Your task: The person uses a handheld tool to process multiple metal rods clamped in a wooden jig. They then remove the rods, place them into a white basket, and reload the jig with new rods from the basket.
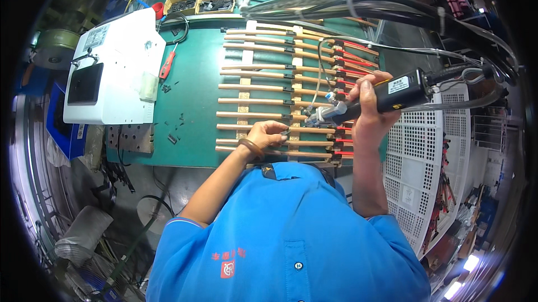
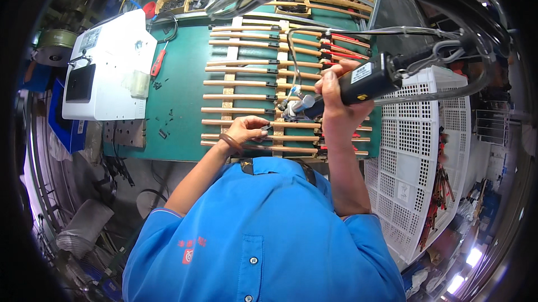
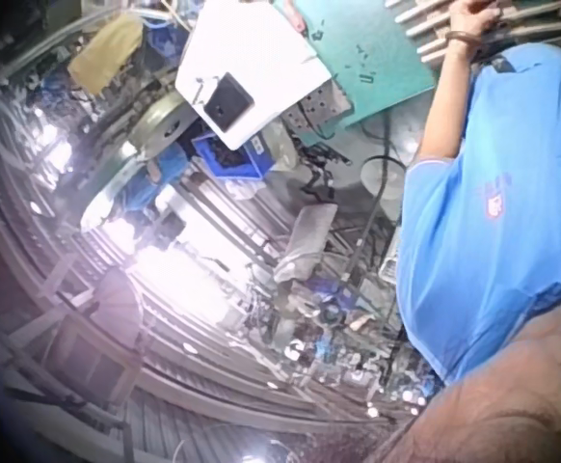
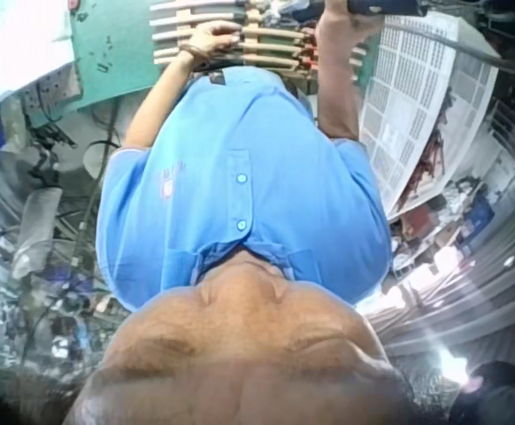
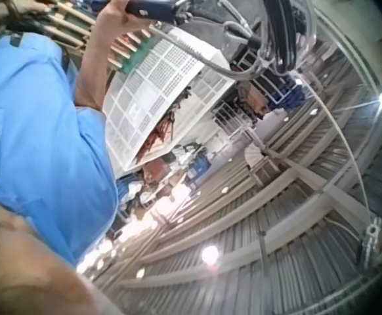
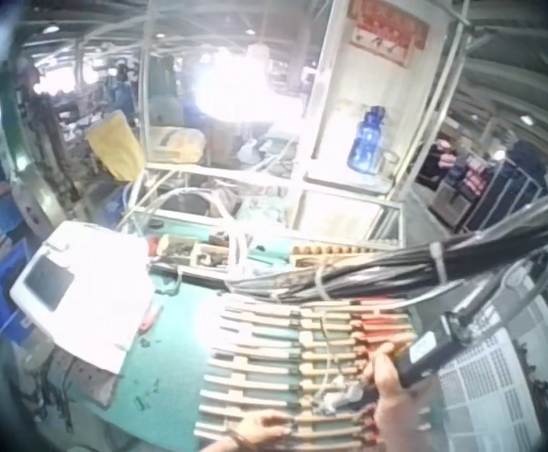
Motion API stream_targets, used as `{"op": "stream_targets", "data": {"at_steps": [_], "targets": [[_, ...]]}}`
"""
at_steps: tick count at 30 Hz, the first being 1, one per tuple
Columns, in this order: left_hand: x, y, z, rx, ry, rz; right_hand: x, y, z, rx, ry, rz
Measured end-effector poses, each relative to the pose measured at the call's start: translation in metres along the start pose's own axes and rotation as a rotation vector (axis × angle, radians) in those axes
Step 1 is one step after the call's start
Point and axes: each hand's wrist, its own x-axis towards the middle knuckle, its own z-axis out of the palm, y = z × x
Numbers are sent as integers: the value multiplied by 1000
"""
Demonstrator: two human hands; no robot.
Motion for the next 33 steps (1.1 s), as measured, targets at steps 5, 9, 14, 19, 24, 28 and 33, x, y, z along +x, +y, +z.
{"op": "stream_targets", "data": {"at_steps": [5, 9, 14, 19, 24, 28, 33], "targets": [[4, -10, 10, 899, 254, 492, -16, 14, -2, 35, -25, 26], [10, -3, 16, 1259, 291, 819, -23, 24, -4, 36, -38, -9], [14, -1, 18, 1284, 310, 927, -22, 26, 5, 83, 6, 7], [20, -9, 8, 1215, 294, 947, -25, 33, 1, 59, 3, -8], [21, -15, 4, 1197, 295, 944, -24, 29, 4, 51, 24, -11], [8, -4, 7, 1099, 315, 878, -23, 29, 3, 34, 22, 0], [-16, 28, 5, 897, 306, 586, -24, 28, -2, 34, 20, 2]]}}
